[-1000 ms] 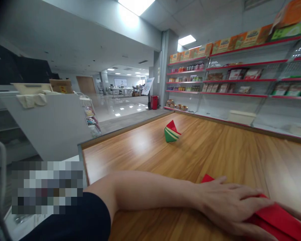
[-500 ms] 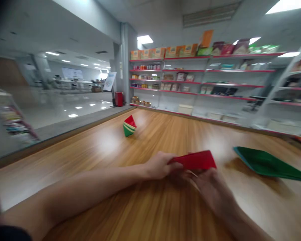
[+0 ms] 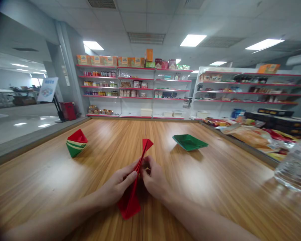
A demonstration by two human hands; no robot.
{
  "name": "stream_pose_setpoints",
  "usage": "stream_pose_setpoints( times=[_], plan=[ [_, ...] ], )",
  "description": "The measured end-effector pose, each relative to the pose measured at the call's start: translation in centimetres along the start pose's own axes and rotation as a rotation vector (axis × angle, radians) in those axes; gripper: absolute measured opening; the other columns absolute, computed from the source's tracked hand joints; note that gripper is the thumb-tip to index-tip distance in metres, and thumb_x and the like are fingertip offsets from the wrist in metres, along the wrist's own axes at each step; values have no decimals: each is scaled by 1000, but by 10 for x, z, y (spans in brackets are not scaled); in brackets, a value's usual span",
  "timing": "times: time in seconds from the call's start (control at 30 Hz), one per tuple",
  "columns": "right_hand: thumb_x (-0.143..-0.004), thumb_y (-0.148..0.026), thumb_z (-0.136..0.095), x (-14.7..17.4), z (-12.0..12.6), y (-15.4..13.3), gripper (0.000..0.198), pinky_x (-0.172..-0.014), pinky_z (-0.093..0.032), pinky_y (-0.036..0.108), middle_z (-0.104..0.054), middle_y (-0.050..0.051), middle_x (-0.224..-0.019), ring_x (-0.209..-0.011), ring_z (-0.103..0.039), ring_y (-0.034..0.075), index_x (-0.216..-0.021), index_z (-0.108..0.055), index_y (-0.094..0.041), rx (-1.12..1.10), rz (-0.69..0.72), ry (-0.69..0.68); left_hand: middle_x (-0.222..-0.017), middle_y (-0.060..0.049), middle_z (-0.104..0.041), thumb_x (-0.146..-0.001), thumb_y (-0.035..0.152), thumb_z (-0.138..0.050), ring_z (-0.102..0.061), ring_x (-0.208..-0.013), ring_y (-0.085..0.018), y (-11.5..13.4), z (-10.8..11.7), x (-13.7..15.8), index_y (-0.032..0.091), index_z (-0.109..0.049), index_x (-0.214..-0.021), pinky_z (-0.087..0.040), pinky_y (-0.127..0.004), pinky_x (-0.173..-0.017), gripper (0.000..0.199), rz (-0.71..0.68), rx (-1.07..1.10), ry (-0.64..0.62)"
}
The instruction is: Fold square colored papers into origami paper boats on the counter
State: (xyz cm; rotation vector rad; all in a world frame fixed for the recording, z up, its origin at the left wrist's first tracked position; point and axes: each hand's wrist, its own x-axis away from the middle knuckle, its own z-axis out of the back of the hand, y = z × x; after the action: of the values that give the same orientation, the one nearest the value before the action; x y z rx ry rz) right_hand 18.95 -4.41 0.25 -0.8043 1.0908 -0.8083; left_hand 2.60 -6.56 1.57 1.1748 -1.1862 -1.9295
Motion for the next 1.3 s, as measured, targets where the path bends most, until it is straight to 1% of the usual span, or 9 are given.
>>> stream_pose_setpoints(
  times=[0.1,0.27,0.43,0.73,0.9,1.03,1.13,1.2,1.3],
  plan=[
    [-88,-30,-50,3,2,-5,11,-70,-47,29,-57,3,-85,-78,-56,16,-90,-50,-19,-70,-7,-88,-127,-9,-59,-91,36,-47,-48,-123,-25,2,1,-1,19,-54,-130,-33,-39,-108,42,-44,-72,1],
    [-87,-44,-53,3,2,-8,26,-68,-46,29,-57,3,-84,-76,-56,16,-87,-51,-18,-37,-56,-90,-127,-7,-60,-92,37,-46,-53,-119,-25,3,2,-1,20,-55,-129,-39,-37,-103,41,-15,-8,-10],
    [-87,-46,-54,3,1,-8,29,-70,-46,30,-59,4,-85,-78,-57,17,-88,-53,-16,-32,-104,-55,-126,-6,-61,-92,35,-48,-56,-115,-24,0,3,-2,20,-56,-128,-41,-37,-101,40,-5,33,-25],
    [-88,-40,-52,3,4,-9,25,-69,-47,30,-61,5,-85,-77,-59,17,-88,-54,-15,26,-91,-34,-127,-9,-59,-90,32,-51,-57,-113,-25,-10,5,-2,15,-50,-133,-43,-38,-99,46,62,170,36],
    [-90,-30,-45,4,5,-6,19,-74,-48,30,-64,6,-95,-85,-62,17,-101,-54,-17,-85,-85,18,-117,-7,-65,-87,20,-45,-64,-98,-21,-10,5,-4,16,-53,-129,-49,-32,-88,43,46,90,156],
    [-83,-16,-45,3,6,-1,25,-65,-48,28,-67,4,-88,-75,-61,17,-104,-58,-17,35,-97,56,-106,-5,-69,-77,11,-44,-66,-86,-20,-12,3,-7,15,-59,-120,-52,-28,-75,46,69,40,193],
    [-76,-11,-46,0,6,3,30,-64,-49,29,-68,3,-81,-73,-61,18,-100,-63,-16,96,-82,46,-102,-6,-71,-73,12,-48,-66,-86,-21,-15,4,-8,14,-62,-116,-53,-29,-73,45,124,115,199],
    [-74,-10,-46,-2,7,5,34,-68,-51,31,-69,3,-83,-78,-63,19,-101,-66,-17,44,-72,39,-105,-8,-70,-72,14,-52,-67,-88,-23,-17,6,-9,13,-64,-113,-54,-30,-72,43,187,200,239],
    [-74,-11,-48,-5,9,7,36,-80,-52,37,-70,5,-95,-89,-64,21,-103,-68,-19,-66,-24,75,-128,-11,-58,-73,20,-60,-62,-103,-26,-21,11,-10,14,-67,-107,-54,-33,-76,35,201,295,315]
  ],
)
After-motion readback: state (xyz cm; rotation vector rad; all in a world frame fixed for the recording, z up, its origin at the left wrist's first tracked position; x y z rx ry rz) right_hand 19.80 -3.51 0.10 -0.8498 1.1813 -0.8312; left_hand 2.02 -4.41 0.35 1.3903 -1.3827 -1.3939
